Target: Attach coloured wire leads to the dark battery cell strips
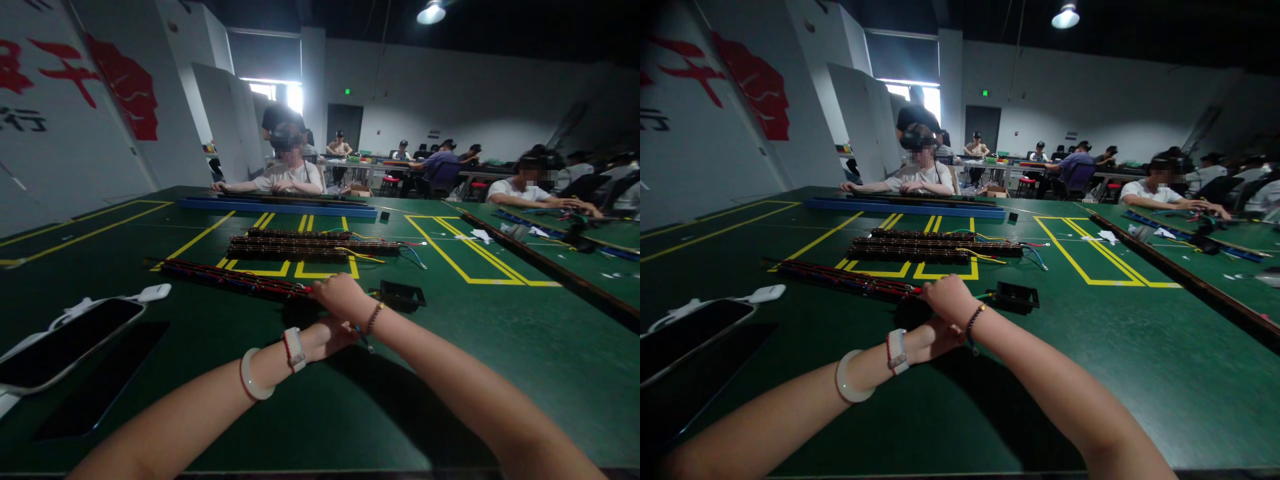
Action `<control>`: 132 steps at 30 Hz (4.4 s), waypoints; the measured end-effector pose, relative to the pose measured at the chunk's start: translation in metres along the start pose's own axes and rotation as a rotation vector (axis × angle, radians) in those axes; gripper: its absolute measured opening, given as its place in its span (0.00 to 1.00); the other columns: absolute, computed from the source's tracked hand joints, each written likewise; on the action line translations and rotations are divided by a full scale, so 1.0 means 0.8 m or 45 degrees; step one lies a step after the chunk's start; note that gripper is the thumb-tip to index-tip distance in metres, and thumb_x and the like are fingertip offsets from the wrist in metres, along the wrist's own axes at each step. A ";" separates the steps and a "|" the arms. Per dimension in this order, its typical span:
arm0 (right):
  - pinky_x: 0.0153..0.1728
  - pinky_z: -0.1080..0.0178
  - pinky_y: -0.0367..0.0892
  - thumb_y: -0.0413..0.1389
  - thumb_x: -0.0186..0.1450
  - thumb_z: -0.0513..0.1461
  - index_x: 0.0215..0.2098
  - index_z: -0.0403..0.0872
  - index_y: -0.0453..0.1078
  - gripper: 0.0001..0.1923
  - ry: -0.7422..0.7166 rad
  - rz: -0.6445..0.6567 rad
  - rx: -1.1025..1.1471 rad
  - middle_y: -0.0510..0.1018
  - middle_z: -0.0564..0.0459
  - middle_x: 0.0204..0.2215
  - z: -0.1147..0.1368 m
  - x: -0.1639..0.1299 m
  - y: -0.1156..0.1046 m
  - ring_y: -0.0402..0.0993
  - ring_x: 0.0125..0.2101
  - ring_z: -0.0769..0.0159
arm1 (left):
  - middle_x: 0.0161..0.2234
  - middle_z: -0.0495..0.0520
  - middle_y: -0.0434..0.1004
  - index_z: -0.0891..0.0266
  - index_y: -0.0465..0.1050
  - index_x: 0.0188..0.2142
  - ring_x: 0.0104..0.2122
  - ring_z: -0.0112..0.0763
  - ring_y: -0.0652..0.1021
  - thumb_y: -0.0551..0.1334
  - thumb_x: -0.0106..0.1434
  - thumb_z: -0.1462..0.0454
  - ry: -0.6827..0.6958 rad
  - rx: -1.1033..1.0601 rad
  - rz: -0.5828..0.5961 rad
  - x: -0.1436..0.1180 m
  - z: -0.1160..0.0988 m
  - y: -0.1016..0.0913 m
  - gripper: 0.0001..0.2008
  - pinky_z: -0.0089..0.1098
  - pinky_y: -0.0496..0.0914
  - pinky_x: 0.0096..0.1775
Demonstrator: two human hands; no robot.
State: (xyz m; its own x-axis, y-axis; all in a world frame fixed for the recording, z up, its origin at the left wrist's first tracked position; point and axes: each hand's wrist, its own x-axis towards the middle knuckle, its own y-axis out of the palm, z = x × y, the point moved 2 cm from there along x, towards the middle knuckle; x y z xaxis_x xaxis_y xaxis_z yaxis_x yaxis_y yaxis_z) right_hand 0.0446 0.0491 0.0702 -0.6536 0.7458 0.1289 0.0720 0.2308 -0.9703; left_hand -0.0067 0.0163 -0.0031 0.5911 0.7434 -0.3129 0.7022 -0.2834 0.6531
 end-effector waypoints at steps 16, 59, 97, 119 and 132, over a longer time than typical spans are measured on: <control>0.45 0.59 0.58 0.47 0.67 0.36 0.49 0.49 0.69 0.14 0.087 -0.320 0.228 0.75 0.49 0.37 -0.091 -0.116 0.074 0.67 0.39 0.63 | 0.22 0.51 0.72 0.65 0.64 0.34 0.14 0.21 0.68 0.52 0.65 0.54 -0.050 0.798 -0.079 0.005 -0.022 -0.019 0.15 0.23 0.55 0.17; 0.52 0.51 0.51 0.60 0.56 0.46 0.51 0.53 0.68 0.25 0.291 0.073 0.516 0.72 0.48 0.49 -0.148 -0.092 0.020 0.62 0.53 0.52 | 0.34 0.63 0.78 0.70 0.71 0.35 0.24 0.25 0.77 0.59 0.62 0.58 -0.309 0.567 0.221 0.012 -0.032 -0.031 0.14 0.25 0.70 0.28; 0.23 0.66 0.61 0.58 0.56 0.49 0.35 0.43 0.75 0.18 0.230 0.446 0.275 0.79 0.43 0.30 -0.048 -0.093 -0.016 0.75 0.28 0.60 | 0.17 0.48 0.67 0.67 0.69 0.26 0.15 0.20 0.65 0.64 0.56 0.56 0.029 0.550 0.002 0.010 -0.005 -0.010 0.14 0.25 0.53 0.19; 0.37 0.58 0.57 0.53 0.59 0.29 0.31 0.44 0.76 0.10 0.129 0.092 -0.144 0.78 0.44 0.30 -0.089 -0.075 0.020 0.72 0.35 0.57 | 0.20 0.45 0.66 0.64 0.62 0.30 0.10 0.13 0.60 0.55 0.64 0.56 -0.206 0.341 0.050 0.009 -0.014 -0.019 0.13 0.19 0.47 0.13; 0.47 0.57 0.56 0.48 0.65 0.32 0.50 0.43 0.70 0.16 -0.086 -0.203 -0.133 0.75 0.48 0.28 -0.110 -0.084 0.073 0.65 0.36 0.60 | 0.22 0.47 0.67 0.65 0.63 0.30 0.13 0.15 0.63 0.53 0.66 0.57 -0.207 0.287 0.058 0.009 -0.013 -0.018 0.13 0.20 0.54 0.15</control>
State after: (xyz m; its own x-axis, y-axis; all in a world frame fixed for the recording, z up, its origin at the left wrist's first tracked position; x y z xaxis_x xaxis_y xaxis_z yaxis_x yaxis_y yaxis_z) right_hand 0.1592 0.0670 0.0230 -0.7120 0.6518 0.2614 0.0394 0.4087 -0.9118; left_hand -0.0168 0.0321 -0.0075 0.6673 0.6248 -0.4054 0.7332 -0.4555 0.5049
